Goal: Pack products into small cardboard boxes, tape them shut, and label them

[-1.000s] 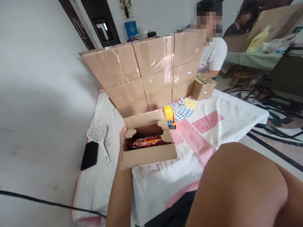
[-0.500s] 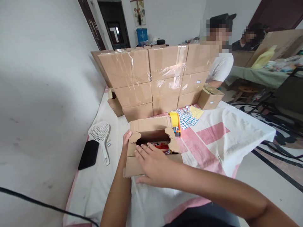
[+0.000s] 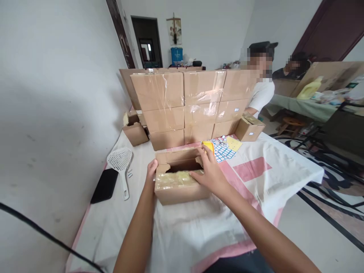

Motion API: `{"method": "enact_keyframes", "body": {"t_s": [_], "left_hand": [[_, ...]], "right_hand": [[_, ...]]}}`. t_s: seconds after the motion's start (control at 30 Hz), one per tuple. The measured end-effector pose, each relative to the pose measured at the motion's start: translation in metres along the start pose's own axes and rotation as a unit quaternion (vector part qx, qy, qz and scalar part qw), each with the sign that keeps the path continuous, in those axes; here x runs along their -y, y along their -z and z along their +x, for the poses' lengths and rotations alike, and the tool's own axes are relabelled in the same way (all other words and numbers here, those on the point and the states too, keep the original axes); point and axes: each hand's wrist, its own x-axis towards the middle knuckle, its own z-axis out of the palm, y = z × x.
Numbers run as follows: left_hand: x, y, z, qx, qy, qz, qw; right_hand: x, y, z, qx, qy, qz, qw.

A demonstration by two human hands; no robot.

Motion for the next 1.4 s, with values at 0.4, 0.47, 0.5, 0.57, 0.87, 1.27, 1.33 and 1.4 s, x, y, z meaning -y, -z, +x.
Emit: {"method": "enact_keyframes", "body": {"t_s": [0.4, 0.47, 0.5, 0.57, 0.87, 1.27, 1.33, 1.4], "left_hand": [[-0.013, -0.002, 0.002, 0.049, -0.103, -0.013, 0.993], [-0.012, -0.001, 0.003, 0.058, -0.116, -0.001, 0.992], [-0.012, 0.000, 0.003, 0.059, -0.124, 0.009, 0.990], [-0.010, 0.002, 0.003, 0.061, -0.142, 0.037, 0.987], [-0.027, 0.015, -0.036, 0.038, -0.189, 0.295, 0.936], [-0.059, -0.050, -0.125, 0.123, -0.209, 0.770, 0.590], [-0.042, -0.052, -0.128, 0.081, -0.257, 0.790, 0.551], [-0.028, -0.045, -0.125, 0.071, -0.314, 0.783, 0.533]], "right_hand": [[-0.024, -0.017, -0.010, -0.036, -0.050, 0.155, 0.986], [-0.027, -0.017, -0.008, -0.053, -0.053, 0.168, 0.983], [-0.028, -0.017, -0.008, -0.060, -0.050, 0.172, 0.982], [-0.030, -0.017, -0.006, -0.064, -0.035, 0.176, 0.982], [-0.040, -0.035, -0.004, -0.043, -0.096, 0.190, 0.976], [-0.054, -0.037, 0.004, 0.039, -0.177, 0.227, 0.957], [-0.052, -0.038, 0.003, 0.039, -0.176, 0.224, 0.958], [-0.051, -0.037, 0.000, 0.036, -0.171, 0.221, 0.959]]}}
